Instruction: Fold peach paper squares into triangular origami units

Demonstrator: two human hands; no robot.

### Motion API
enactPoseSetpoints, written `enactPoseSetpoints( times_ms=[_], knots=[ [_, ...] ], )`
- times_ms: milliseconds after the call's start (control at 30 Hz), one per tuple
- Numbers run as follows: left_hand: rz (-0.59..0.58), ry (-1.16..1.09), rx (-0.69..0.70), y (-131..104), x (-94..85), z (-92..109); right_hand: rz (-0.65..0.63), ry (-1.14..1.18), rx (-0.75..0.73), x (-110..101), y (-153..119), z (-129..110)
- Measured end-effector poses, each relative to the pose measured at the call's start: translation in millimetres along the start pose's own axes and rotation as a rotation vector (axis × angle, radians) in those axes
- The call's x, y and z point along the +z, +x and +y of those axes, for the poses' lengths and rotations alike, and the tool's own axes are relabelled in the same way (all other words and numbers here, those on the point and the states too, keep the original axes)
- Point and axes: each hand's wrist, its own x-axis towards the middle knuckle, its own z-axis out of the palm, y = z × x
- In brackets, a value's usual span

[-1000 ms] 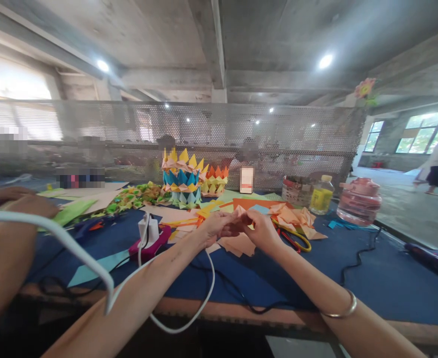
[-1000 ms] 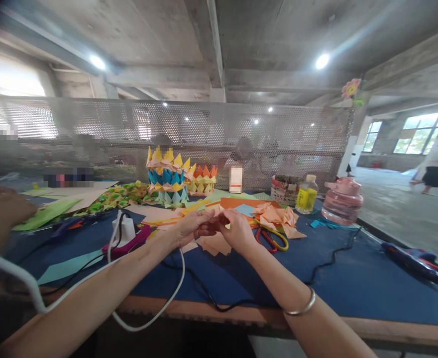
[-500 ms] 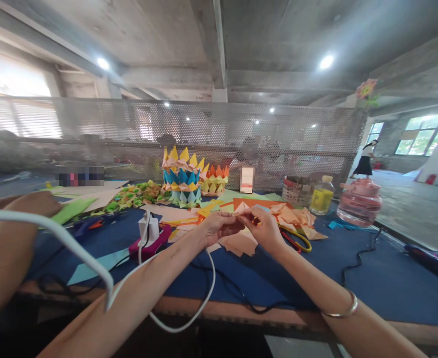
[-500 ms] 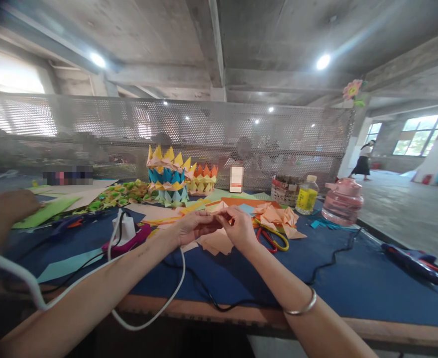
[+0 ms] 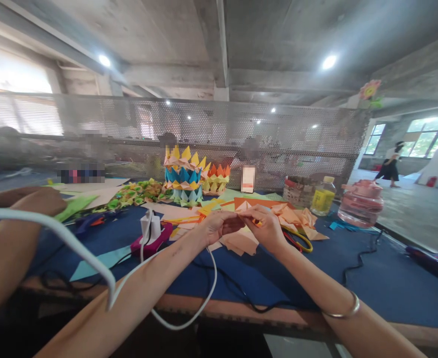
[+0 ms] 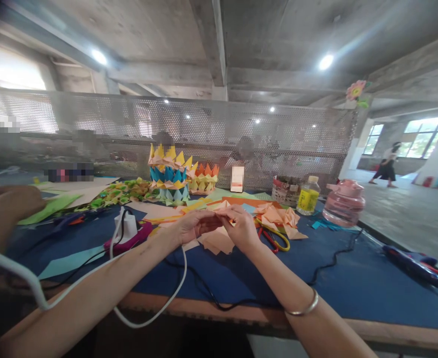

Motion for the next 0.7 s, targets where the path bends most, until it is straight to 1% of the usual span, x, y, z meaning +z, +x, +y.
enactPoseSetpoints(
  times_ms=[167,333,467,533,633,700],
  knots=[
    [0.014,-0.004,0.024,-0.5,1.7,-0.4,-0.032,-0.020,-0.040,-2.5,0.4,-1.9],
    [0.044,0.006,-0.003,-3.1,4.3,1.6,-0.059,-0.031,-0.041,-3.0,0.9,-2.6],
    [0.058,-0.026,-0.018,-4.8,4.7,3.7,-0.062,-0.060,-0.041,-1.3,0.4,0.1],
    [0.043,-0.036,-0.004,-4.0,2.9,3.3,-0.064,-0.071,-0.060,-0.9,0.2,0.1],
    [-0.004,-0.018,0.052,-0.9,-1.2,0.6,-0.073,-0.090,-0.094,-1.5,0.0,-2.7],
    [0.005,-0.002,0.091,1.5,-3.4,-1.5,-0.077,-0.097,-0.111,-2.8,0.1,-6.0]
  ],
)
